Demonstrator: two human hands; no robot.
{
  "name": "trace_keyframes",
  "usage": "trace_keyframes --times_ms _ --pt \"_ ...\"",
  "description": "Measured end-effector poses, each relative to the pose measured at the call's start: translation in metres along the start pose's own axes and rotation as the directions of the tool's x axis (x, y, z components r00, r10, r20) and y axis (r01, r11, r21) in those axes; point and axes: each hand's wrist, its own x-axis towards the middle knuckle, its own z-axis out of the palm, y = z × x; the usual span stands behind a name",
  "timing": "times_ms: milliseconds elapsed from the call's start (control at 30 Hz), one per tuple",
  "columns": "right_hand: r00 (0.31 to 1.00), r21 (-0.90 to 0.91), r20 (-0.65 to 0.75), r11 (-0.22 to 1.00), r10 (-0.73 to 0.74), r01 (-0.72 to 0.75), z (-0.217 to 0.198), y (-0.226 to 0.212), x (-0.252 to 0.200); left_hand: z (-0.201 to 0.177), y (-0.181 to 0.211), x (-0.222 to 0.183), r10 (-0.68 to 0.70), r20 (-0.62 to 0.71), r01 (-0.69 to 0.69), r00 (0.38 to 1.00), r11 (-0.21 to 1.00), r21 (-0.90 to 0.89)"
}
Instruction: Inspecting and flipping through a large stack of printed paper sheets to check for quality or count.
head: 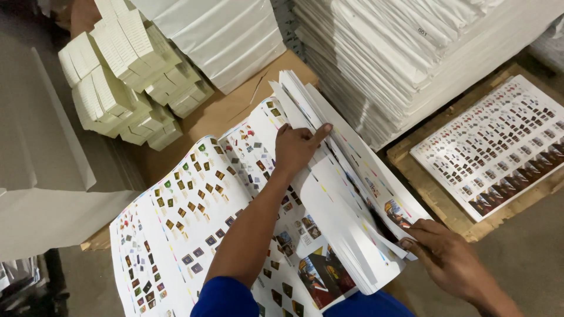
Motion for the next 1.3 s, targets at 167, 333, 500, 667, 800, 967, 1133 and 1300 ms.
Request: trace_keyframes --times_ms 167,333,500,667,800,967,1133,1300 --pt "0.999 0.019 -0.021 0.999 -0.026 0.027 -0.001 -0.002 0.0 0.002 -0.003 -0.001 0.075 -0.043 -0.073 0.996 0.996 0.042" --pt "0.998 0.093 -0.061 0.996 -0.004 0.009 -0.003 -0.008 -0.002 0.002 -0.004 0.0 0.095 -0.043 -0.091 0.995 0.993 0.079" --pt "0.99 0.077 -0.102 0.991 -0.1 0.108 -0.002 0.0 -0.001 0.004 -0.006 0.0 0.1 -0.055 -0.097 0.993 0.994 0.05" --pt "0.983 0.015 -0.185 1.0 0.001 0.002 0.001 -0.002 -0.001 0.014 -0.022 0.006 0.17 -0.07 -0.162 0.983 0.981 0.109" --pt "0.957 -0.297 -0.276 0.938 0.092 -0.176 0.007 -0.014 0.007 0.016 -0.027 0.007 0.186 -0.032 -0.184 0.982 0.981 0.058" --pt "0.899 -0.522 -0.433 0.831 -0.067 -0.19 0.022 -0.016 -0.003 0.015 -0.023 0.005 0.161 -0.049 -0.154 0.986 0.981 0.119" --pt "0.838 -0.589 -0.48 0.803 -0.259 -0.089 0.03 -0.001 -0.003 0.02 -0.027 0.008 0.208 -0.095 -0.196 0.973 0.972 0.127" --pt "0.777 -0.143 -0.614 0.988 -0.137 0.062 0.023 -0.032 -0.014 0.026 -0.036 0.01 0.302 -0.212 -0.281 0.929 0.952 0.123"
